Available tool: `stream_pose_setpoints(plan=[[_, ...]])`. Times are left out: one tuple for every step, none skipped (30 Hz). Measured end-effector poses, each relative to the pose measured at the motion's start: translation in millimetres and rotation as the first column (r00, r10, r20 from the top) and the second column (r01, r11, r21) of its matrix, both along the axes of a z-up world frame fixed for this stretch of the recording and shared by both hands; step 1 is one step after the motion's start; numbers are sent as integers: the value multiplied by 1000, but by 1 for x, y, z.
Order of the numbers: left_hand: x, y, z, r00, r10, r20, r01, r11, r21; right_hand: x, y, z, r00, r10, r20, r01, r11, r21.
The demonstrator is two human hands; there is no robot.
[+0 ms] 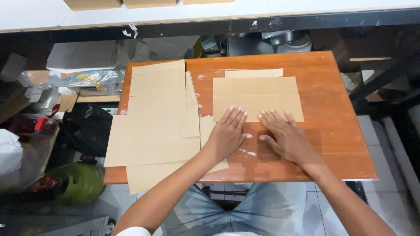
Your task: Assembling small cardboard boxes from flat pre-cut sheets by folding along scored lines.
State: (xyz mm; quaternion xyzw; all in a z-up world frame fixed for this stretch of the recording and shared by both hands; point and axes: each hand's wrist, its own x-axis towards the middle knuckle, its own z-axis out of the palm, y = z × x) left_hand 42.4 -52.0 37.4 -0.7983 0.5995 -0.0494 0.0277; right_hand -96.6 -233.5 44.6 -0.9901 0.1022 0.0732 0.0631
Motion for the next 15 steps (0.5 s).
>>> stream_pose_setpoints(plan=[[3, 2, -8, 1000, 2, -2, -2, 1000, 1, 3, 3, -5, 1000, 2, -2, -2, 1000, 1], [6, 4, -15, 999, 0, -39, -2, 997, -71, 6, 7, -10, 1000, 21, 21, -21, 1000, -11], [11, 6, -22, 997, 0, -72, -10, 990, -144, 12, 10, -14, 998, 46, 47, -45, 999, -26], [11, 8, -19, 998, 7, -70, -17, 989, -145, 14, 12, -12, 997, 53, 49, -52, 998, -27], [8, 8, -18, 998, 19, -67, -31, 981, -190, 13, 12, -11, 998, 40, 53, -39, 999, -23], [6, 7, -17, 997, 30, -64, -45, 971, -235, 13, 12, -10, 998, 26, 58, -25, 1000, -19], [6, 8, -17, 997, 34, -75, -51, 971, -233, 9, 10, -8, 998, 30, 47, -29, 999, -17], [4, 9, -17, 996, 62, -67, -75, 973, -217, 6, 7, -6, 999, -7, 36, 8, 1000, -25], [6, 10, -16, 995, 85, -49, -93, 975, -200, 3, 5, -5, 998, -49, 34, 50, 998, -31], [4, 15, -14, 995, 84, -52, -92, 976, -196, -6, 1, -7, 998, -51, 32, 51, 998, -27], [5, 18, -10, 992, 121, -27, -123, 984, -129, -13, -6, -6, 996, -87, 17, 88, 994, -71], [6, 21, -5, 988, 156, 0, -156, 986, -62, -20, -12, -5, 992, -124, 5, 124, 986, -114], [6, 23, 2, 988, 152, 0, -152, 986, -65, -20, -12, -1, 992, -129, 6, 128, 985, -117], [7, 25, 9, 986, 167, -14, -168, 985, -34, -21, -12, 3, 993, -114, 20, 115, 986, -117], [8, 27, 17, 983, 183, -27, -183, 983, -5, -21, -12, 7, 994, -99, 36, 103, 987, -120]])
